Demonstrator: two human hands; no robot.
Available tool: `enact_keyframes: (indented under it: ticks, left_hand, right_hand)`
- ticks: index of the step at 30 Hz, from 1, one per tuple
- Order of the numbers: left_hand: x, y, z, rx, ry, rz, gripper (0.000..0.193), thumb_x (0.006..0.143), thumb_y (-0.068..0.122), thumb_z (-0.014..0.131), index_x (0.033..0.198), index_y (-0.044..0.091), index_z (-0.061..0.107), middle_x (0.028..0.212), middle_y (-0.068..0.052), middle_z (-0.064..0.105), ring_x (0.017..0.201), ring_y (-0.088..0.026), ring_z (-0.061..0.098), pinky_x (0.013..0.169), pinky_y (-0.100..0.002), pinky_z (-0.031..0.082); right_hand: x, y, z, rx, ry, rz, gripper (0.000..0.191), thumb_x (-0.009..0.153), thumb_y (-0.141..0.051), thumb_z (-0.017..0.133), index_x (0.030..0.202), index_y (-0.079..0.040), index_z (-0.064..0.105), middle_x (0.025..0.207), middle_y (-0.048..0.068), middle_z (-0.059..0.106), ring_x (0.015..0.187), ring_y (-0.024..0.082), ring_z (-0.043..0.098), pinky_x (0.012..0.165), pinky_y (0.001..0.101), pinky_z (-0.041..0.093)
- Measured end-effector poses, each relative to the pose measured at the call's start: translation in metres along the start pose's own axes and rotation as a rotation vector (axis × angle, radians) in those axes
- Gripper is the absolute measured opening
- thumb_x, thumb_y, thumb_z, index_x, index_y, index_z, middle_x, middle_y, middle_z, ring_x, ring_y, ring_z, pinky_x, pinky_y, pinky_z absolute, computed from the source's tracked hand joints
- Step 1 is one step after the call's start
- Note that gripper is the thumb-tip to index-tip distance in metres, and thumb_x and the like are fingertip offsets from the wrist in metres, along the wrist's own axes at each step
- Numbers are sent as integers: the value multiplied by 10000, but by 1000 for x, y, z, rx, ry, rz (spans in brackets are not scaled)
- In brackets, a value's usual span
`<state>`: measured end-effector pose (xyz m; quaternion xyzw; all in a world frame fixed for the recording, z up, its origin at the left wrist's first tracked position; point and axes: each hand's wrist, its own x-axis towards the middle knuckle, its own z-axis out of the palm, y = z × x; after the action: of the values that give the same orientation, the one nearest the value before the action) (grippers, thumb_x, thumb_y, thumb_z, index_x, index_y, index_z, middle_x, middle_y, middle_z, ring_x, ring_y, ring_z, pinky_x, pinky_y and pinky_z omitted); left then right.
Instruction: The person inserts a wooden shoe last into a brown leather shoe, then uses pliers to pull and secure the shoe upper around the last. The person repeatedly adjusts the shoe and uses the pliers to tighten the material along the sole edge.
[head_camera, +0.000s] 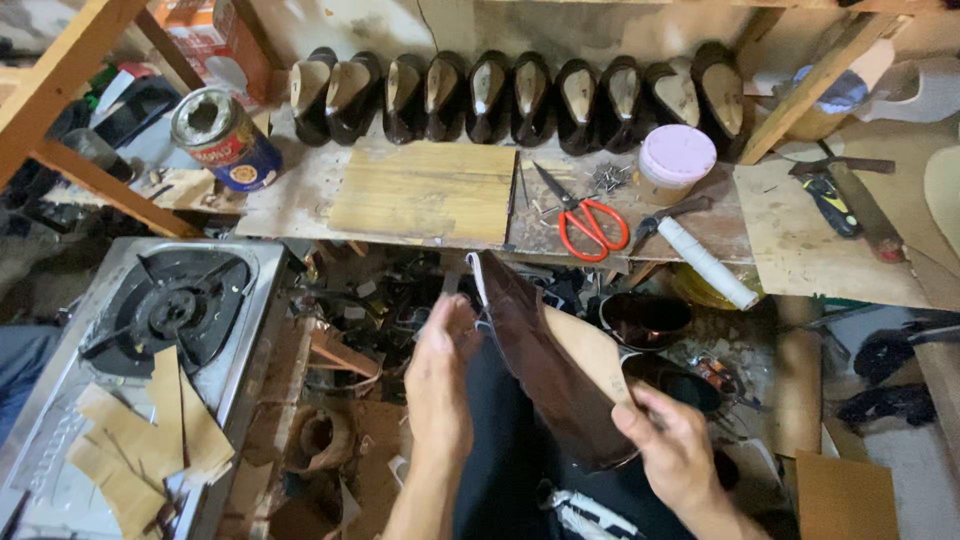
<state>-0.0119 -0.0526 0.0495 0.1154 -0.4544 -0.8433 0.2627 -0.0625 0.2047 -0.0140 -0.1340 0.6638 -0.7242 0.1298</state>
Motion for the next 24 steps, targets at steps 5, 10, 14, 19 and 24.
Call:
enact_keyframes:
  ticks: [5,10,14,19,24]
  left_hand:
    - [-17,-47,-19,85,31,-216,511,937,169,697,1394,-17,569,1247,-114,672,1087,-185,610,951,-333,474]
    - [-51,-69,-47,-124,43,-396,423,954,143,688,1324,-56,637,1127,-93,726,967,-164,641,847,-323,488]
    - [-91,-77,-50,-285,-24,-505,392,928,113,617,1287,-45,623,1130,-115,746,1023,-202,705,933,-370,555]
    - [-106,-80,-55,-365,-32,-594,455,930,142,547,1357,-2,610,1155,-144,754,1032,-233,726,914,-401,568]
    - [-116,-96,-65,-254,89,-389,250,919,-7,655,1155,-79,698,1091,-133,734,995,-202,706,913,-365,556]
  right_hand:
    - [-36,-22,15,-786,125,-514,421,770,-303,826,1006,28,717,1071,152,730,981,194,731,864,292,570]
    - [-38,-28,3,-464,-225,-186,331,917,-202,707,1156,25,721,1071,140,730,982,182,760,864,310,589]
    - [-22,-11,-2,-126,-66,479,473,880,-225,616,1331,-84,643,1109,21,752,1010,108,707,851,311,586]
    - [-24,10,0,160,-100,547,323,894,-170,739,1130,51,745,963,81,738,858,136,657,786,322,538]
    - [-23,22,-6,260,-70,486,188,796,-58,800,955,33,757,956,34,741,844,126,668,794,301,536]
